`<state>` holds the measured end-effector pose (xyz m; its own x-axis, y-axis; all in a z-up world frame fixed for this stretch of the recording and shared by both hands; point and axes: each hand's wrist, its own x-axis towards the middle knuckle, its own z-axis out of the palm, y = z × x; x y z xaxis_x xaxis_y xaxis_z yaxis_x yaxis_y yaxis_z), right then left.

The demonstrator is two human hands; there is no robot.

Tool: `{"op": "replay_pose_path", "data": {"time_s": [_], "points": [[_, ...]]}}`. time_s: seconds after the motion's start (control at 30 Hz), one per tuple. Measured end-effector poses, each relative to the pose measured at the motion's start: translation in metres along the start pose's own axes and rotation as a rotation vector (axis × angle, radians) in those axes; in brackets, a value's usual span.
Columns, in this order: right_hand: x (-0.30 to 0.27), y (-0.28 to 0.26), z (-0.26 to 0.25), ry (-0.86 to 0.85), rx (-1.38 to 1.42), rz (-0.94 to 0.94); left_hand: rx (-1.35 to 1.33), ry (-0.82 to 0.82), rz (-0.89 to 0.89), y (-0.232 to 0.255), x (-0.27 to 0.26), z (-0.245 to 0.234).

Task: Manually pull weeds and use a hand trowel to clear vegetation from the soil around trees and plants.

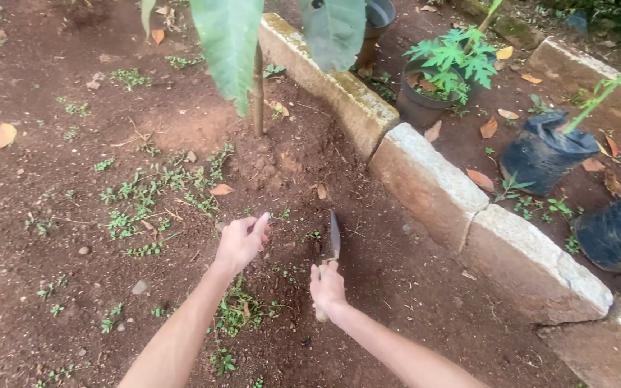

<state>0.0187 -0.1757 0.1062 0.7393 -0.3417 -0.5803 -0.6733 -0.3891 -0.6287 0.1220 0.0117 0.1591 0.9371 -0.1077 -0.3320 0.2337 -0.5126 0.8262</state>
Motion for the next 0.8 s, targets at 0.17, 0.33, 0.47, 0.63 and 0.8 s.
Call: {"op": "replay_pose_path", "data": {"time_s": [0.17, 0.33, 0.47, 0.63, 0.8], "points": [[-0.062, -0.031, 0.018, -0.246, 0.043, 0.033, 0.009, -0.004, 0.004, -0.003, 0.0, 0.0], [-0.028, 0.013, 0.036, -0.472, -0.416, -0.641, -0.016, -0.009, 0.04, -0.005, 0.005, 0.001], [-0.031, -0.048, 0.003, -0.281, -0.226, -0.339, -0.047, 0.005, 0.041, -0.002, 0.006, -0.004], [0.053, -0.031, 0.007, 0.029, -0.31, -0.438, -0.081, 0.043, 0.053, -0.007, 0.01, -0.011], [-0.009, -0.053, 0.037, -0.308, -0.581, -0.449, -0.088, 0.07, 0.049, -0.018, 0.009, -0.021]]}}
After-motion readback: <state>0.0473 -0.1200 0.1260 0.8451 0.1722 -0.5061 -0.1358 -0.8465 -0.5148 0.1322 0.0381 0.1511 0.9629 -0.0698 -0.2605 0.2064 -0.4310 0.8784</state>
